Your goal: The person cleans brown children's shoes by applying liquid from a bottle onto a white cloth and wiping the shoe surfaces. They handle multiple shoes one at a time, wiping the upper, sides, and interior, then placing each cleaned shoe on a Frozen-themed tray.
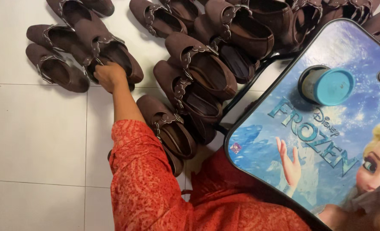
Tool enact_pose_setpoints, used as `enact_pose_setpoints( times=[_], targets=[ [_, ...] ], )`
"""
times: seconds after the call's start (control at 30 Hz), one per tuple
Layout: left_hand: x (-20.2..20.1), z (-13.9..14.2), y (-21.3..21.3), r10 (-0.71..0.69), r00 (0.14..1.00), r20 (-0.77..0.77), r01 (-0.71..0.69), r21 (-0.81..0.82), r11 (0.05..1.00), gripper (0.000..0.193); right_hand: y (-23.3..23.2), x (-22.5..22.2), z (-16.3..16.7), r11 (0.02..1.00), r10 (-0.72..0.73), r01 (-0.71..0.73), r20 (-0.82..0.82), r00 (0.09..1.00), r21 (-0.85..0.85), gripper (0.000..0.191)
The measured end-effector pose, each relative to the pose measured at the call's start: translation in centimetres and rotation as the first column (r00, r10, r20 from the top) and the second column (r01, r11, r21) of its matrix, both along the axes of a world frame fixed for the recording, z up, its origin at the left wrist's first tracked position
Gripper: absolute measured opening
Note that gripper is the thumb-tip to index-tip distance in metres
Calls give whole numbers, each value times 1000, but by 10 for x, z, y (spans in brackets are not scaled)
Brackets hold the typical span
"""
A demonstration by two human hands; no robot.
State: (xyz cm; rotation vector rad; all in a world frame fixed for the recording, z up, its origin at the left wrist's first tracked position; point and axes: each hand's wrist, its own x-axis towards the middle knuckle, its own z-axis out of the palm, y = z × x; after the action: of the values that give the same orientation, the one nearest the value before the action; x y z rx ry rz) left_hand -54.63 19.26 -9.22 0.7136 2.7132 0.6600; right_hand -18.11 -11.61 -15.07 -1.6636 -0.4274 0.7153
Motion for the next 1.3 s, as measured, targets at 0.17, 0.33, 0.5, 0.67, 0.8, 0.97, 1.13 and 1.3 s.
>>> enact_pose_setpoints(
  times=[0.17,0.33,0.5,0.67,0.8,0.97,1.13,1.3],
  targets=[
    [5,-32,0,-187,968,171,221,-208,953,41,28,-12,1,898,27,403,-938,345,175,30],
    [0,-49,2,-340,931,133,357,-142,923,50,39,-10,-3,789,129,614,-980,-152,9,36],
    [-7,-56,4,-410,889,202,456,-331,826,78,41,-6,-12,743,148,661,-940,-309,-100,42],
    [-5,-53,11,-470,846,253,532,-466,707,92,42,-3,-15,722,146,673,-915,-375,-160,47],
    [4,-34,15,-523,836,167,519,-551,653,88,43,-1,-17,712,140,674,-901,-411,-197,52],
    [50,5,50,-672,683,-286,612,-279,740,49,44,1,-20,697,157,684,-886,-437,-214,58],
    [110,37,102,-880,472,57,881,-17,472,68,41,6,-32,716,241,661,-809,-536,-224,69],
    [154,54,136,-870,309,383,945,-231,234,87,34,15,-48,704,144,612,-771,-620,-361,77]
  ],
)
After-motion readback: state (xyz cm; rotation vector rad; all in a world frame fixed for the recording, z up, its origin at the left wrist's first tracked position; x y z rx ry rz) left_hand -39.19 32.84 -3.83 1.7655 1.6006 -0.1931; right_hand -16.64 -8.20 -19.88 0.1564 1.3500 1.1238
